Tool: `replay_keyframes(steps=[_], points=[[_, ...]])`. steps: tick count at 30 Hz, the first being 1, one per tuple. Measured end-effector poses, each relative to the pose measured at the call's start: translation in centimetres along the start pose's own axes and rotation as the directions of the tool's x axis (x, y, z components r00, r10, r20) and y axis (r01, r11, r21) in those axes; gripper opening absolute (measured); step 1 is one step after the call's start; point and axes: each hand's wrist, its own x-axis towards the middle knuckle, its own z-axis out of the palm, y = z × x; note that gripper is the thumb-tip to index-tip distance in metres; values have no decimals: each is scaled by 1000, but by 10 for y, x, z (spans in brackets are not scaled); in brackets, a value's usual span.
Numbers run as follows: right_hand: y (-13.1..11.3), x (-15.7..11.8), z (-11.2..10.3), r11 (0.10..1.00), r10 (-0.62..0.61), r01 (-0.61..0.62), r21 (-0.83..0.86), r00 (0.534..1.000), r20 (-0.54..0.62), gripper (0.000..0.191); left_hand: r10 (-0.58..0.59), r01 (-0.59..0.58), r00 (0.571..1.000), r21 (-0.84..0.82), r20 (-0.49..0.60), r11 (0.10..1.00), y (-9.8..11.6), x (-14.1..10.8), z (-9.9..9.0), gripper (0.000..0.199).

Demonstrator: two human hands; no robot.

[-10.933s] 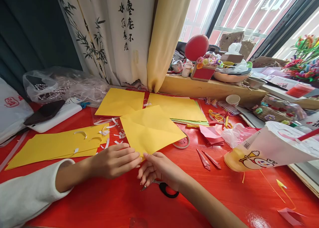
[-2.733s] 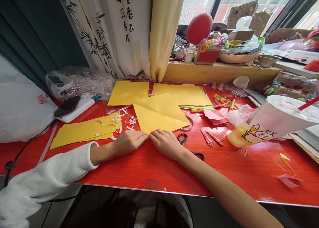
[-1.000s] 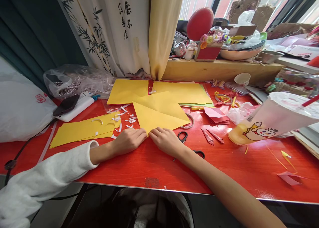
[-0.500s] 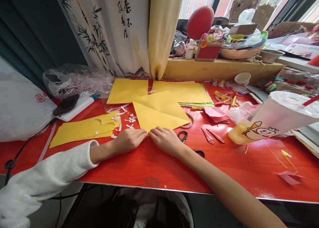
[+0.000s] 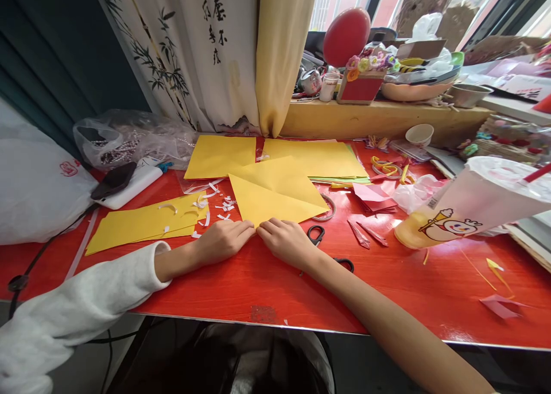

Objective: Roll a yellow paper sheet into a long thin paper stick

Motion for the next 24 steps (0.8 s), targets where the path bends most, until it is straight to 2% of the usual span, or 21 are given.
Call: replay_keyframes(steps=[13,24], points=[[-1,0,1,1000,17,-16,16,1000,-17,21,-74,75,996,-27,56,997,1,0,1,15],[-1,0,1,1000,23,-23,21,1000,-7,21,-68,68,997,-20,22,997,1,1,-1,18]])
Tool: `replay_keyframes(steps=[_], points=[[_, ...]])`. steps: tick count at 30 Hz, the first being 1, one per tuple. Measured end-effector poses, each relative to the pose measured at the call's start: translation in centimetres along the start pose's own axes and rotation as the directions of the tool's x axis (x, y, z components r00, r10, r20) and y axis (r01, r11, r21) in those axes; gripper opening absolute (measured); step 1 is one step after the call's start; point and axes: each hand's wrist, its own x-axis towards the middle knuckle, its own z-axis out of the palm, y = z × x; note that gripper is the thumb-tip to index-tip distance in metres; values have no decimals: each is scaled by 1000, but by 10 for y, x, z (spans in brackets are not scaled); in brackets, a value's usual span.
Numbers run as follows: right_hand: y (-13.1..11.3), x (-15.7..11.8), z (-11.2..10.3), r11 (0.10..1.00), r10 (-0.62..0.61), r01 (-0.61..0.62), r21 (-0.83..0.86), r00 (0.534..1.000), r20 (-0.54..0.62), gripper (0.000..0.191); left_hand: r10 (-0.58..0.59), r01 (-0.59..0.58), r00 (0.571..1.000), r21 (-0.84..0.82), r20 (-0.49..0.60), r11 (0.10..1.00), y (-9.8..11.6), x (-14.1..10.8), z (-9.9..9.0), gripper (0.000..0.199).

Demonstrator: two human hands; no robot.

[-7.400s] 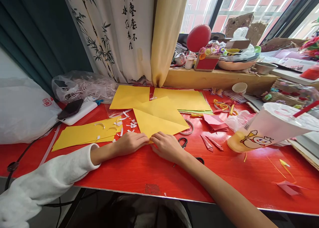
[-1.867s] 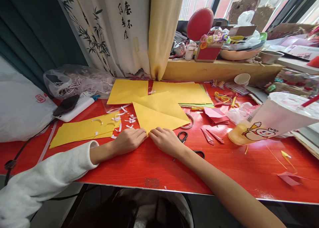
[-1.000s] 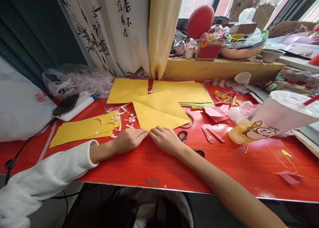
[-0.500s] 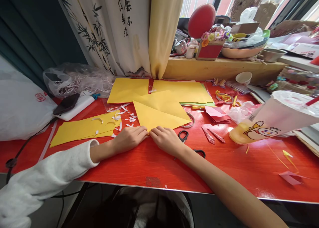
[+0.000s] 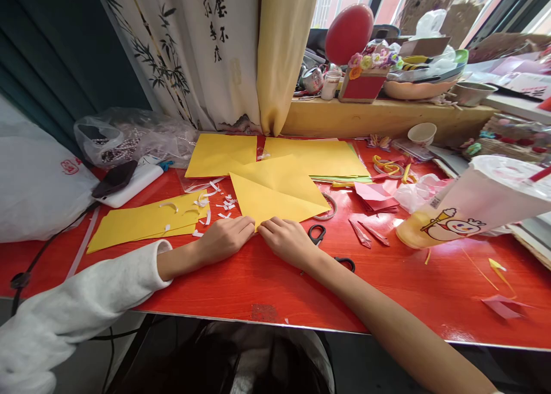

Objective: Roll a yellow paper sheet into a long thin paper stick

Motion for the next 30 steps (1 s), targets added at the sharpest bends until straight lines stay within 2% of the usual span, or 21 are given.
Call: replay_keyframes(steps=[9,17,24,30], points=[[1,0,-1,1000,1,0,-4,1000,14,20,16,-14,998,33,-58,999,0,0,1,15],[0,1,-2,1000,-7,7,-17,1000,6,23,41,-41,998,5,-54,999,1,-1,3,16],[0,1,-1,1000,-11,11,-25,1000,1,22,36,-36,998,-11,-51,999,1,-2,4,24],[0,2,-2,1000,2,-3,-26,1000,-10,19,11,-13,997,-27,-72,1000,0,-1,4,18]])
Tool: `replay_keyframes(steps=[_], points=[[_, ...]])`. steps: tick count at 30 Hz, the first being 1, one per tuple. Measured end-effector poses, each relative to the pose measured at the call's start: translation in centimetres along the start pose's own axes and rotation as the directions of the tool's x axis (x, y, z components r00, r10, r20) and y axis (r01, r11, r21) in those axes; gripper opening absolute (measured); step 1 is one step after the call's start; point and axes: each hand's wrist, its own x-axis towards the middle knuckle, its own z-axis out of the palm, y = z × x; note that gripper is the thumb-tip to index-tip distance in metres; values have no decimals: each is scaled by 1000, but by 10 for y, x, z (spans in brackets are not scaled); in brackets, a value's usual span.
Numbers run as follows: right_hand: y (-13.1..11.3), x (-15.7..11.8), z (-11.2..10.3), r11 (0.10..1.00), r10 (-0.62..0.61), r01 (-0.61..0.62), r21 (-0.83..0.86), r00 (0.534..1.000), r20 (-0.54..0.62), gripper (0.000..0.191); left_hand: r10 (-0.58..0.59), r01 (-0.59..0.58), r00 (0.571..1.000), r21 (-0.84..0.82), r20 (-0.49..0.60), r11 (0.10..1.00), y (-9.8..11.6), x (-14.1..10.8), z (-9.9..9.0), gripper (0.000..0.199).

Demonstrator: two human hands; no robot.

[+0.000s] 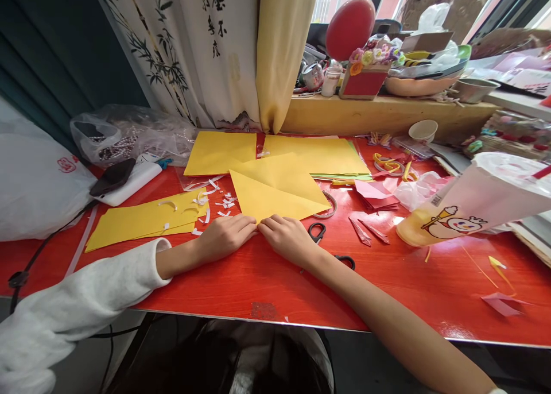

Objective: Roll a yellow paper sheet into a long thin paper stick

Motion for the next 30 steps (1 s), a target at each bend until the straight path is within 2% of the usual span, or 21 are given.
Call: replay_keyframes(steps=[7,20,30], points=[[0,0,0,1000,17,-16,15,1000,-4,19,-96,98,994,31,-58,995,0,1,0,10],[1,0,0,1000,2,-2,8,1000,-17,19,-5,6,998,21,-60,1000,0,1,1,11],[0,0,-1,1000,-12,12,-10,1000,-29,20,19,-18,999,20,-38,1000,0,1,-2,13]])
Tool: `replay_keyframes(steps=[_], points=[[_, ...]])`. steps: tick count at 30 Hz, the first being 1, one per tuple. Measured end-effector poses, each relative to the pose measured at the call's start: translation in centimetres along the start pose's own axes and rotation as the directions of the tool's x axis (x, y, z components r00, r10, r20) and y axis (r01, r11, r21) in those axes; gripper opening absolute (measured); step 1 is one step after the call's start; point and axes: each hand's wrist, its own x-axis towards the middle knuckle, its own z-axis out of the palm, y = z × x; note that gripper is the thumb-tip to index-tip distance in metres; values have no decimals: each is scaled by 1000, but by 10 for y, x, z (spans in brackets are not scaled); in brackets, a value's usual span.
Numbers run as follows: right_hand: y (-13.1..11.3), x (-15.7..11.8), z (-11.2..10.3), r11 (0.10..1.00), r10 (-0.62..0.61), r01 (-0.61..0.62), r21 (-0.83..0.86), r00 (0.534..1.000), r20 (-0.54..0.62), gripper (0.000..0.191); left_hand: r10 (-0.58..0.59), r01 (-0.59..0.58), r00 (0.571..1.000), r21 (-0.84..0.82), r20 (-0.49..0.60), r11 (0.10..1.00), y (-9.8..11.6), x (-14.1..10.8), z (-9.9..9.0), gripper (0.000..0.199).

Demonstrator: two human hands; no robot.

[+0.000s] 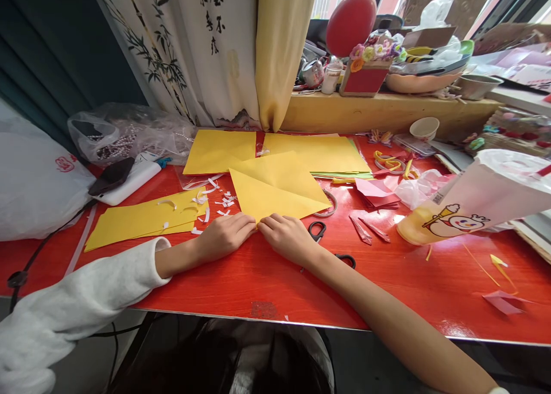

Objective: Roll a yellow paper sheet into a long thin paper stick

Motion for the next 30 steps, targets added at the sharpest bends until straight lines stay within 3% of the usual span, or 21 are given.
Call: replay_keyframes(steps=[9,30], points=[[0,1,0,1000,5,-5,8,1000,5,20,-36,36,998,-3,53,999,0,-1,1,15],[0,1,-2,1000,3,-3,5,1000,6,21,-25,26,1000,19,-19,999,-1,1,0,11]])
